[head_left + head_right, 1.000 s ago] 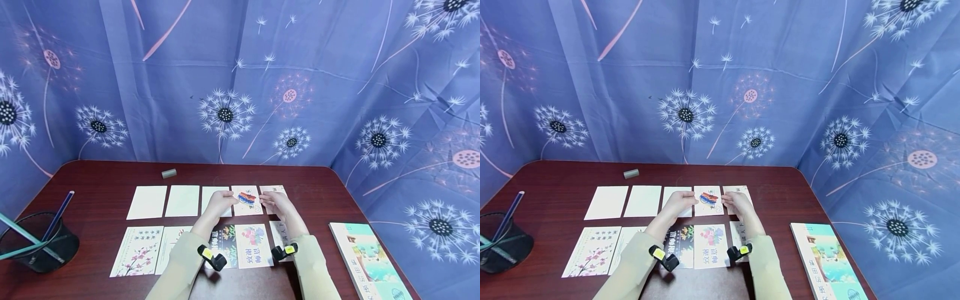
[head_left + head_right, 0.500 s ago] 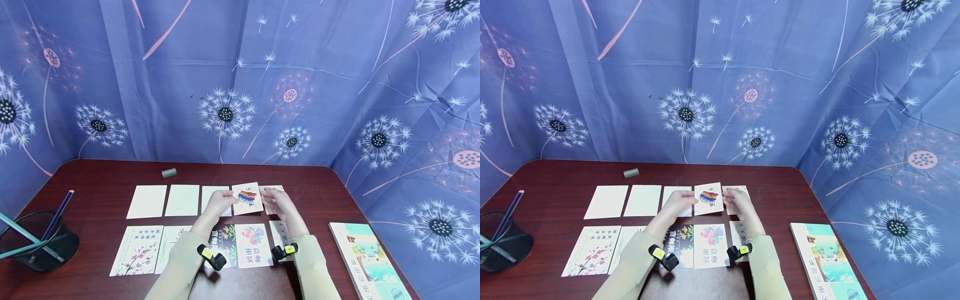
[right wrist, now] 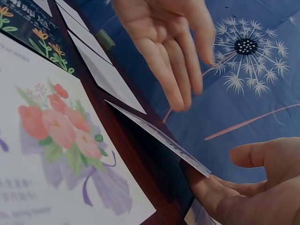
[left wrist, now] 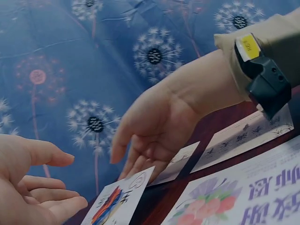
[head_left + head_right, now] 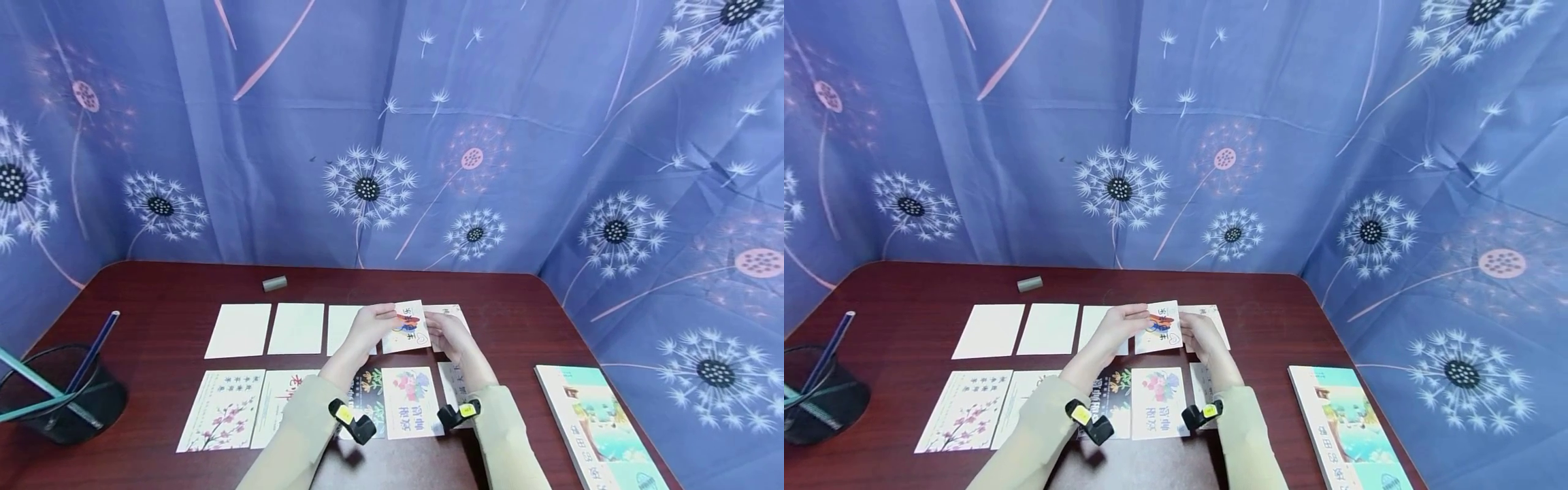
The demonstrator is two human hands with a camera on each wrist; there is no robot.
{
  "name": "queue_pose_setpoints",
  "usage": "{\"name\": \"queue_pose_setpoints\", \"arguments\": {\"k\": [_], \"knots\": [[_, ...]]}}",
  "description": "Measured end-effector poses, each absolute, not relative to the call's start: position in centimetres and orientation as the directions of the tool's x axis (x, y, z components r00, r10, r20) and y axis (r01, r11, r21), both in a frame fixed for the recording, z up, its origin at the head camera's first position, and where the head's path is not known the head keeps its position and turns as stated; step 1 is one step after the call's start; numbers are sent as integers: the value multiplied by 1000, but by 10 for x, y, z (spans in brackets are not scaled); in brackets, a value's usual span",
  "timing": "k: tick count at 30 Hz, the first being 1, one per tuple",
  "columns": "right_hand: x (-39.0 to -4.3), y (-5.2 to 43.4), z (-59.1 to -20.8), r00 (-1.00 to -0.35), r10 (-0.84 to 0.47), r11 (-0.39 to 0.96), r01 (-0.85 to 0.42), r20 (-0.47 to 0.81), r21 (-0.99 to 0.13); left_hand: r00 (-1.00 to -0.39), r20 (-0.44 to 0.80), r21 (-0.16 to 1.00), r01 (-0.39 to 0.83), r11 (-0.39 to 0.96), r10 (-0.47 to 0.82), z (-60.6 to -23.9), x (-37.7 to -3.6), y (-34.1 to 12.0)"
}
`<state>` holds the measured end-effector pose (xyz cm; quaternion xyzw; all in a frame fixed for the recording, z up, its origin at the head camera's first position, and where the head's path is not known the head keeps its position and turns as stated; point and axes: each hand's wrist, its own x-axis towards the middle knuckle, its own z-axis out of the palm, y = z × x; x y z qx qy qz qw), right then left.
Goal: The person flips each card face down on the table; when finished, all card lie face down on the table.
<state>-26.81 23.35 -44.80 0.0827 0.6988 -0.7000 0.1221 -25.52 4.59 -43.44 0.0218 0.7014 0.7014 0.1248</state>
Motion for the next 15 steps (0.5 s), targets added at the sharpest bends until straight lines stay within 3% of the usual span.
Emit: {"name": "queue_pose_setpoints", "arguments": {"k": [6,15], "knots": [[-264,233,-448,-957,-81,-41,282,-278,-959,-951,-122,993,-117,34,285,-436,-260,59],[-264,231,-439,-958,-98,-24,273,-269,-962,-946,-147,989,-134,63,289,-428,-263,66]]}}
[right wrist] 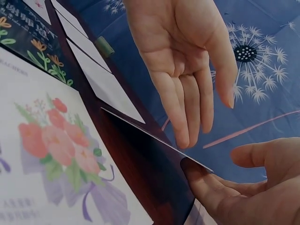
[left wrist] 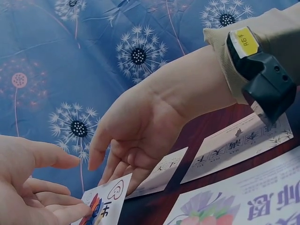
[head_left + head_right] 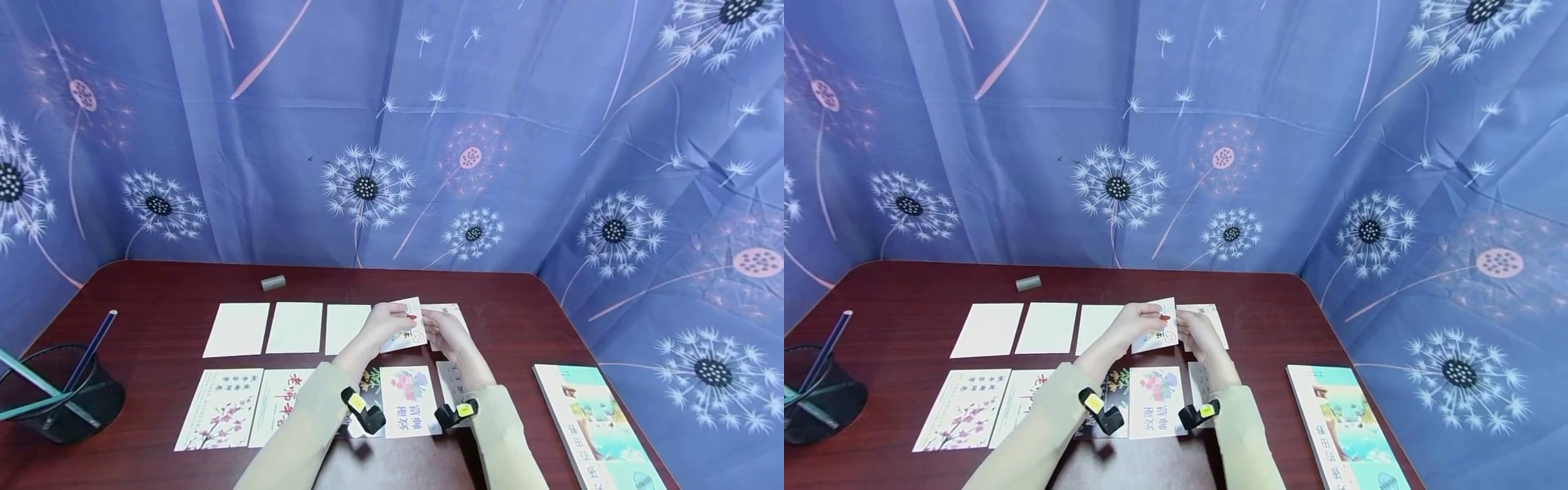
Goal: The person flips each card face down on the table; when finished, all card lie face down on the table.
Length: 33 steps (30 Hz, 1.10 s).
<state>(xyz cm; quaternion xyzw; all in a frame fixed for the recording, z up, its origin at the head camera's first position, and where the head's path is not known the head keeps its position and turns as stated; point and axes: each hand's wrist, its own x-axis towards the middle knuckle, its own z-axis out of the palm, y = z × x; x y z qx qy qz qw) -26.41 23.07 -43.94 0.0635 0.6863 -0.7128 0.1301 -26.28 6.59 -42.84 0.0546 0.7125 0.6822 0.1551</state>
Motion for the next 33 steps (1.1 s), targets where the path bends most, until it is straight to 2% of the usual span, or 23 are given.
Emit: {"name": "queue_pose_setpoints", "arguments": {"k": [9,19,26,33], "knots": [[-266,227,-434,-965,-96,-57,249,-243,-967,-947,-164,985,-140,103,276,-422,-263,65],[-267,223,-426,-959,-96,-158,279,-266,-947,-959,-157,985,-136,105,234,-414,-264,63],[-263,221,-414,-970,-104,-196,236,-219,-952,-970,-110,994,-105,37,216,-407,-264,63],[-260,221,-405,-973,-95,-214,227,-212,-950,-987,-99,993,-107,-53,128,-404,-262,66]]}}
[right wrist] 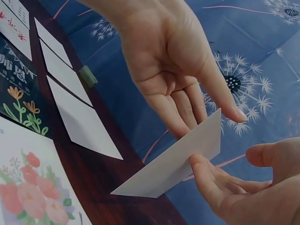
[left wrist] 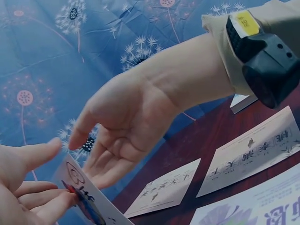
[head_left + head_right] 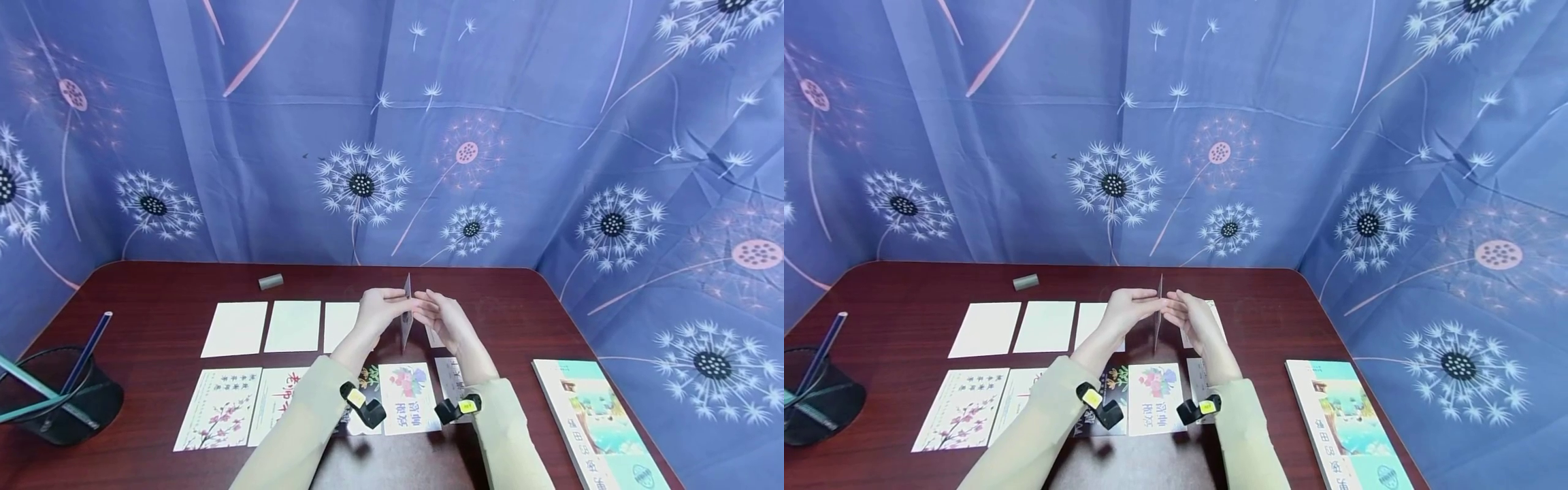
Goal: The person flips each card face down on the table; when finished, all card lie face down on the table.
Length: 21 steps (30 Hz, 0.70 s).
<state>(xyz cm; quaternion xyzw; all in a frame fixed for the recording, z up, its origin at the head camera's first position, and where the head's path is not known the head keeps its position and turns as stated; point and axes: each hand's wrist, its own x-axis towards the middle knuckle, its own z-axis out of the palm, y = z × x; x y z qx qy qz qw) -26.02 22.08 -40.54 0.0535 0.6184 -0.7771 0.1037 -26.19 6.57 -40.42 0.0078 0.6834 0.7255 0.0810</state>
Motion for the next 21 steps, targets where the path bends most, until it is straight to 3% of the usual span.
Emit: {"name": "queue_pose_setpoints", "arguments": {"k": [9,21], "knots": [[-258,220,-405,-977,-96,-188,207,-192,-960,-995,-104,994,-104,-47,-1,-411,-265,72],[-260,225,-413,-974,-109,-152,215,-200,-965,-986,-152,954,-163,-253,63,-427,-263,69]]}}
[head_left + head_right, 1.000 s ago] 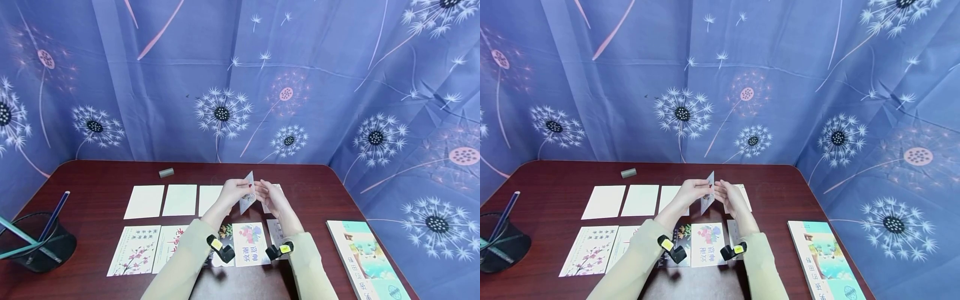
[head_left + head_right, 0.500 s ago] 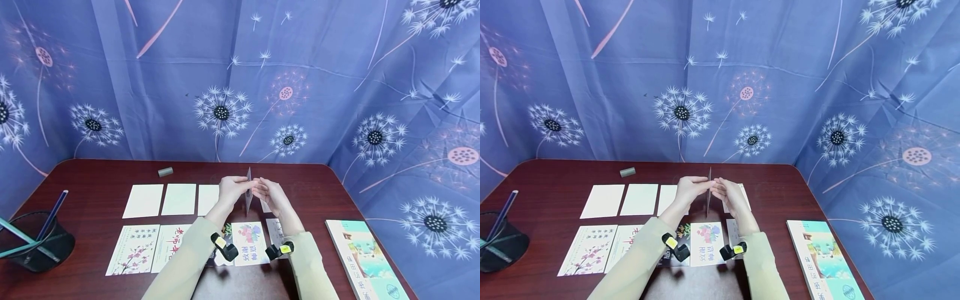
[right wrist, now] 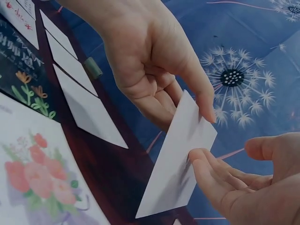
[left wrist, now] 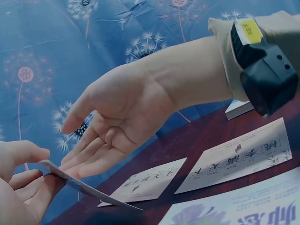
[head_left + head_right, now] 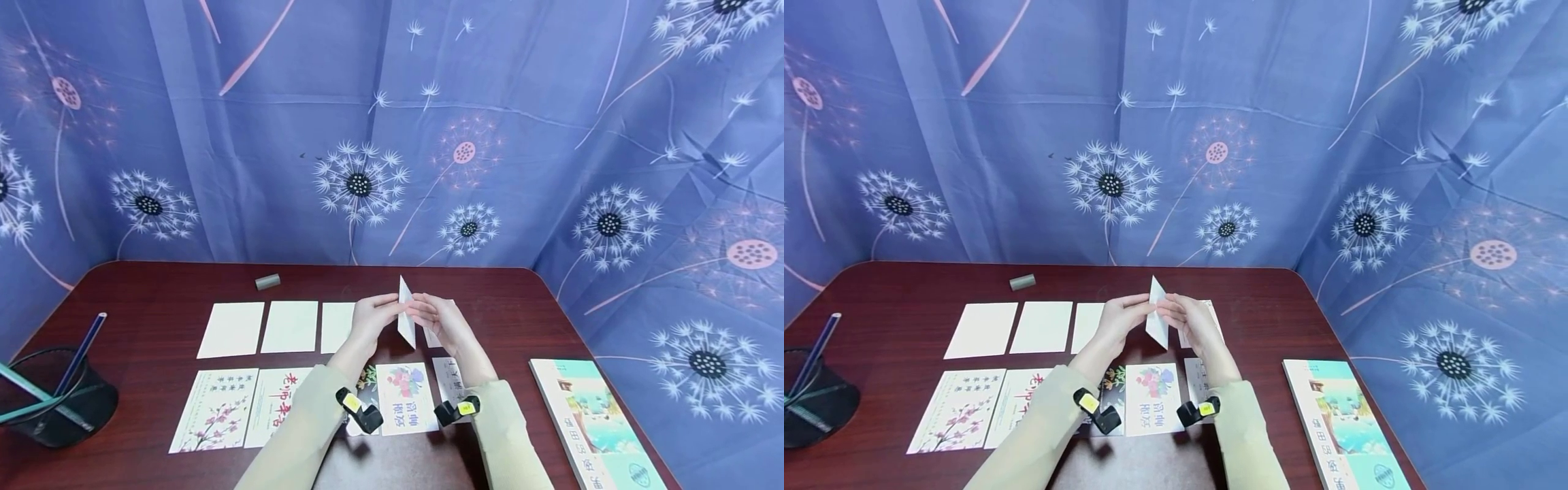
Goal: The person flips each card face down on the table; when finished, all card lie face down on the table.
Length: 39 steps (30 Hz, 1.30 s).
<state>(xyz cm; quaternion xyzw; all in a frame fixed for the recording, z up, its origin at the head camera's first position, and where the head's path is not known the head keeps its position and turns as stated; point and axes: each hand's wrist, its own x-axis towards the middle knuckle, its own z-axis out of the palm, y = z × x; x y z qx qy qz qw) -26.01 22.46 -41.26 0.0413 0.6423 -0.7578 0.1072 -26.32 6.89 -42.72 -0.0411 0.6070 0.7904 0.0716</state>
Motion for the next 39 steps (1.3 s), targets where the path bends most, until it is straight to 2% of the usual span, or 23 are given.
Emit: {"name": "queue_pose_setpoints", "arguments": {"k": [8,14,20,28,39], "knots": [[-262,222,-424,-959,-143,-45,254,-246,-966,-983,-183,956,-183,-229,23,-442,-261,62],[-264,222,-429,-947,-166,-8,280,-275,-960,-986,-165,979,-161,-127,-20,-446,-258,56],[-264,223,-436,-941,-150,19,303,-303,-953,-981,-192,980,-190,-57,-36,-452,-259,51],[-263,222,-443,-937,-147,32,314,-315,-949,-975,-223,974,-223,38,-5,-457,-258,42],[-264,221,-449,-943,-127,37,304,-307,-952,-962,-269,958,-263,119,44,-445,-258,31]]}}
